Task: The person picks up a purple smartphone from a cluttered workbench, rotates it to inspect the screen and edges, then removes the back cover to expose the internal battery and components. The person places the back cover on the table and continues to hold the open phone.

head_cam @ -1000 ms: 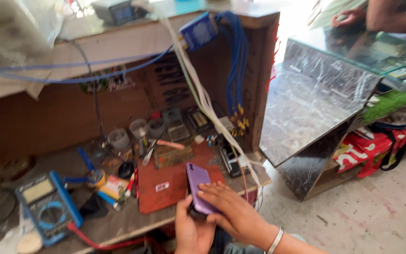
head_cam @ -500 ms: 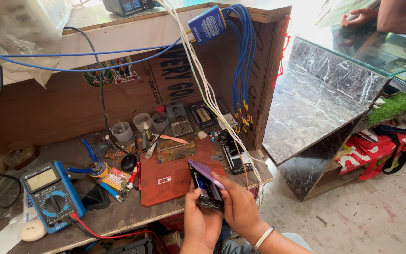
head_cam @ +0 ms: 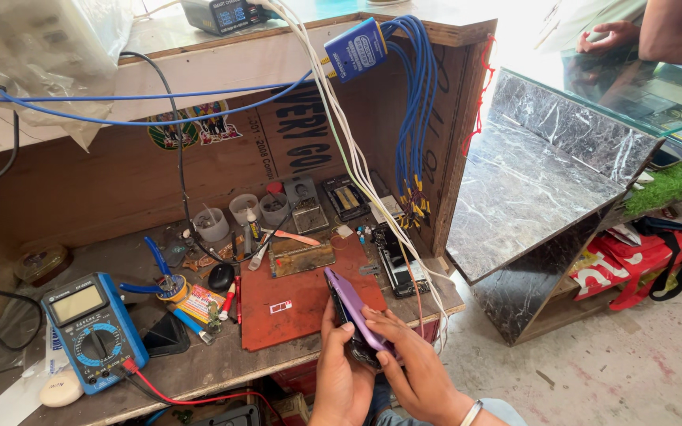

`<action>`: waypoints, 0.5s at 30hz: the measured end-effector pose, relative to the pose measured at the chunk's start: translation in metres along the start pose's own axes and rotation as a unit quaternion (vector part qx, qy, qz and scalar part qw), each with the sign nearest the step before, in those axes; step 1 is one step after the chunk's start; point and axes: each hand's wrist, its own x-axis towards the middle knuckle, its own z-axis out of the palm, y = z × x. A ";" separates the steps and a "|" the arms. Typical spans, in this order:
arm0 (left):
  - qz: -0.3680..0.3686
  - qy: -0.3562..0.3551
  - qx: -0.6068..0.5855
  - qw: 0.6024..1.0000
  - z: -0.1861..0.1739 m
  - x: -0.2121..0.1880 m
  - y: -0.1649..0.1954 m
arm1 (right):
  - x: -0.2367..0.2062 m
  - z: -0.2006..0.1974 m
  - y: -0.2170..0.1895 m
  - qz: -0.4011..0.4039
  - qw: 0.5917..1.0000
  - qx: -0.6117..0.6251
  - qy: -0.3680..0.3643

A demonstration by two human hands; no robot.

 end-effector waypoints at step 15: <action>0.290 0.009 0.504 0.814 0.001 -0.006 0.035 | 0.103 -0.009 0.018 0.268 0.917 0.297 0.010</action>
